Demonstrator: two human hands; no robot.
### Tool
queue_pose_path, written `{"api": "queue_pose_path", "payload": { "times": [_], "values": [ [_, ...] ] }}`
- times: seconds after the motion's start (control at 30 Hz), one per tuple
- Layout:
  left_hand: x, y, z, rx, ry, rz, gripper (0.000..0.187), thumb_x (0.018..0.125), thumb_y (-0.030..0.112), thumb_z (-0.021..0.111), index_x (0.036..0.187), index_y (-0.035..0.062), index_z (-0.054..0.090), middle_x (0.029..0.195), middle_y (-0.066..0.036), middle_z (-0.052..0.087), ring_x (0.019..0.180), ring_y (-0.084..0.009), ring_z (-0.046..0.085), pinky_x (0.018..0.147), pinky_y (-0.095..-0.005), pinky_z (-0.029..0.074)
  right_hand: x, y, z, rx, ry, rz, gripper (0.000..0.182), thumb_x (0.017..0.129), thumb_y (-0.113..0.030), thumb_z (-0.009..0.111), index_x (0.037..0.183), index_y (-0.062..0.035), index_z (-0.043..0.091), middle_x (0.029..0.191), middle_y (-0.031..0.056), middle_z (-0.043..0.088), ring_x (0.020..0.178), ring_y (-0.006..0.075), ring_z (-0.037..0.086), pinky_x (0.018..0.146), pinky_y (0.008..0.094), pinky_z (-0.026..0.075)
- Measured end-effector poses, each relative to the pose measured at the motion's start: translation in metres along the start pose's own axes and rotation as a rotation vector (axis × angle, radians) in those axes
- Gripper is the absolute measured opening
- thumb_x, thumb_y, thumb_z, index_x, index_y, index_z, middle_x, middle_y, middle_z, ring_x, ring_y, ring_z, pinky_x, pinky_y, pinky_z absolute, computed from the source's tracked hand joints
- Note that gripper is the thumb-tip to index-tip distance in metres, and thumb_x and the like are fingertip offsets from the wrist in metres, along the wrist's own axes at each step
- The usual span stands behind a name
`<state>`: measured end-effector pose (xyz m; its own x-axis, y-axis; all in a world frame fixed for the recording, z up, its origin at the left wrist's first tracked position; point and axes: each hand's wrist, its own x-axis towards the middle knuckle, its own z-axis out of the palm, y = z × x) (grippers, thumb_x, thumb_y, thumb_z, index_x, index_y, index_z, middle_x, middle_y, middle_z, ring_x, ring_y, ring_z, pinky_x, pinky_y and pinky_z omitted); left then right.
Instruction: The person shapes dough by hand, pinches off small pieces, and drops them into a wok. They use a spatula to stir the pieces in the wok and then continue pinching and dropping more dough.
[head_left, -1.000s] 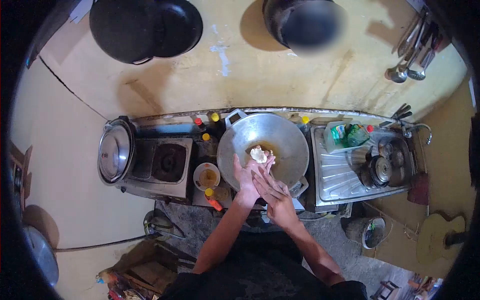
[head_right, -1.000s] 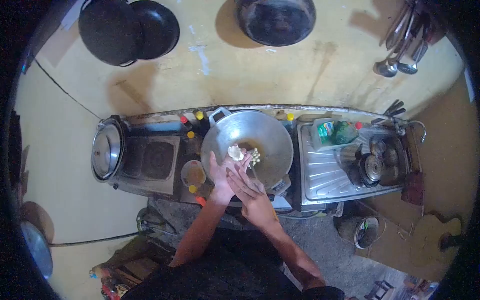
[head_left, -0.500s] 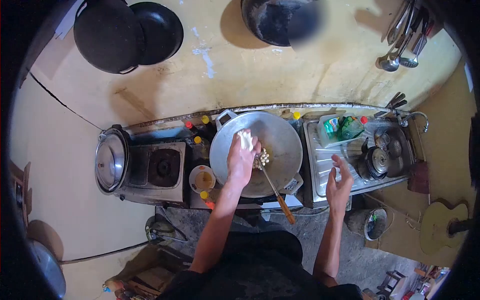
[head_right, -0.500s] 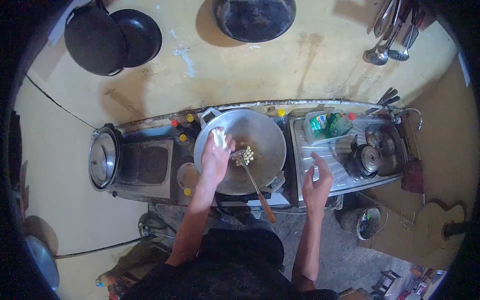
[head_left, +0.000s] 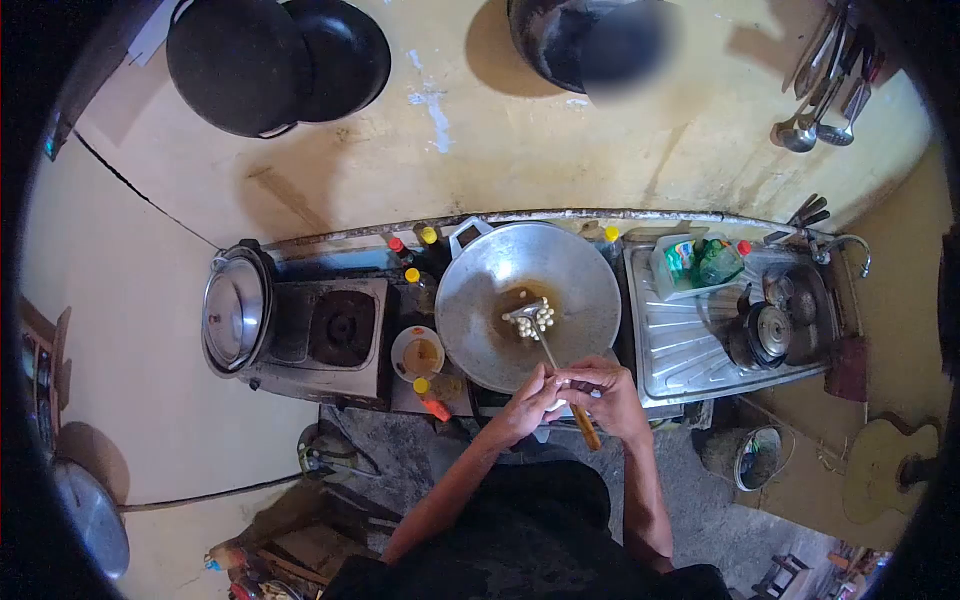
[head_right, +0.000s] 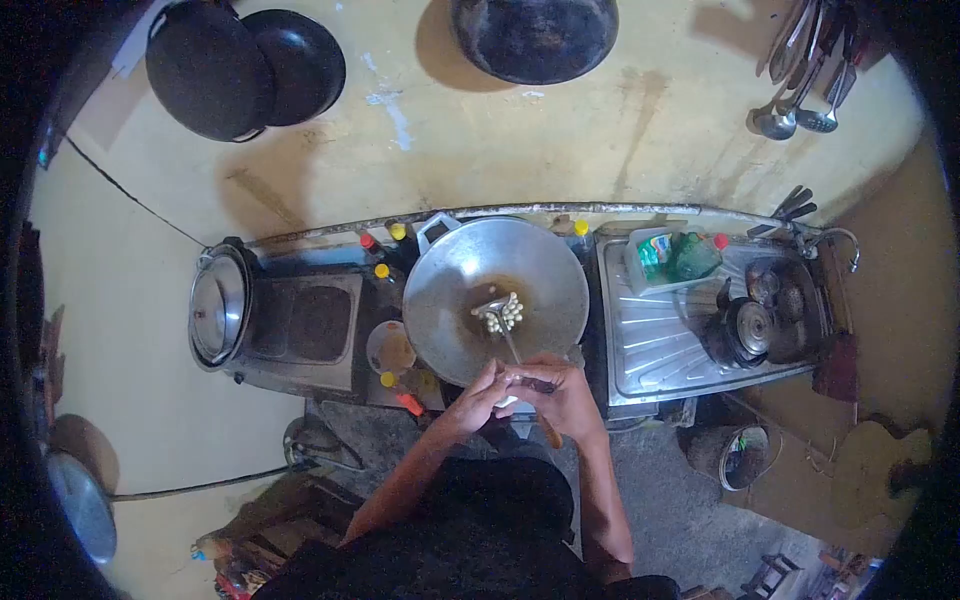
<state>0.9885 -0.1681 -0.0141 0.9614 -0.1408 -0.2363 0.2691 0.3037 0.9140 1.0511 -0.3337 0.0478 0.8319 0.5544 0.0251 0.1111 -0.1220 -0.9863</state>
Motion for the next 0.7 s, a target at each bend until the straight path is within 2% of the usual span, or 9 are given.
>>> {"api": "queue_pose_path", "payload": {
  "times": [0.17,0.23,0.3,0.43,0.5,0.53,0.57,0.63,0.7],
  "values": [
    [-0.001,0.010,-0.007,-0.147,-0.061,0.013,0.020,0.107,0.027,0.043,0.106,0.0070,0.045,0.084,0.002,0.045,0.071,-0.0042,0.042,0.058,-0.0199,0.036,0.004,-0.005,0.000,0.005,0.020,0.006,0.024,0.081,-0.001,0.076,0.104,-0.0067,0.076,0.087,0.0065,0.070,0.077,0.0119,0.064,0.067,0.0271,0.051],
    [0.001,0.010,-0.008,-0.120,-0.048,0.055,0.018,0.106,0.025,0.046,0.105,0.0063,0.045,0.081,0.001,0.047,0.066,-0.0045,0.043,0.055,-0.0206,0.036,0.007,-0.008,0.000,0.012,0.039,-0.047,0.020,0.082,-0.001,0.075,0.102,-0.0045,0.076,0.085,0.0060,0.070,0.075,0.0116,0.064,0.065,0.0270,0.052],
    [-0.002,0.017,-0.009,-0.079,-0.054,0.097,0.018,0.105,0.024,0.048,0.104,0.0056,0.046,0.080,0.000,0.049,0.064,-0.0047,0.043,0.054,-0.0210,0.037,0.009,0.000,-0.002,0.126,0.069,0.001,0.016,0.082,0.000,0.075,0.098,-0.0018,0.075,0.085,0.0061,0.071,0.074,0.0112,0.064,0.065,0.0263,0.052],
    [-0.003,0.032,-0.005,-0.104,0.094,0.157,0.020,0.105,0.025,0.049,0.102,0.0055,0.047,0.081,-0.002,0.054,0.061,-0.0066,0.045,0.053,-0.0228,0.039,0.009,0.007,-0.006,0.495,0.129,0.116,0.008,0.085,0.002,0.073,0.093,0.0021,0.074,0.084,0.0081,0.072,0.072,0.0116,0.065,0.066,0.0259,0.054],
    [-0.002,0.034,-0.006,-0.155,0.203,0.201,0.021,0.105,0.026,0.049,0.102,0.0059,0.048,0.082,-0.003,0.055,0.061,-0.0078,0.046,0.053,-0.0237,0.040,0.007,0.017,-0.010,0.696,0.185,0.109,0.008,0.087,0.002,0.070,0.094,0.0016,0.074,0.086,0.0097,0.072,0.072,0.0124,0.067,0.068,0.0266,0.056],
    [0.003,0.026,-0.018,-0.309,0.287,0.172,0.021,0.105,0.028,0.047,0.103,0.0075,0.048,0.085,-0.004,0.055,0.061,-0.0091,0.047,0.053,-0.0251,0.040,0.007,0.012,-0.013,0.731,0.231,0.088,0.008,0.088,0.001,0.069,0.094,0.0016,0.074,0.087,0.0098,0.073,0.072,0.0126,0.067,0.068,0.0267,0.056],
    [0.003,0.019,-0.031,-0.299,0.327,0.166,0.024,0.106,0.032,0.043,0.109,0.0083,0.049,0.087,-0.004,0.055,0.069,-0.0119,0.051,0.057,-0.0276,0.043,0.006,0.008,-0.015,0.765,0.279,0.066,0.008,0.089,0.001,0.069,0.094,0.0016,0.074,0.087,0.0100,0.073,0.072,0.0127,0.067,0.069,0.0269,0.056],
    [0.002,0.027,-0.038,-0.504,0.276,0.229,0.033,0.107,0.035,0.038,0.118,0.0064,0.052,0.100,-0.006,0.058,0.086,-0.0182,0.055,0.074,-0.0339,0.047,0.006,-0.003,-0.009,0.584,0.276,0.056,0.012,0.090,-0.002,0.067,0.100,0.0017,0.073,0.088,0.0089,0.073,0.075,0.0117,0.067,0.070,0.0260,0.055],
    [0.002,0.042,-0.029,-0.663,0.293,0.199,0.041,0.107,0.042,0.033,0.120,0.0073,0.050,0.096,-0.005,0.055,0.088,-0.0201,0.054,0.080,-0.0361,0.046,0.010,-0.015,0.007,0.428,0.217,0.051,0.015,0.091,-0.003,0.067,0.104,0.0016,0.073,0.089,0.0082,0.073,0.076,0.0110,0.066,0.071,0.0254,0.054]
  ]
}}
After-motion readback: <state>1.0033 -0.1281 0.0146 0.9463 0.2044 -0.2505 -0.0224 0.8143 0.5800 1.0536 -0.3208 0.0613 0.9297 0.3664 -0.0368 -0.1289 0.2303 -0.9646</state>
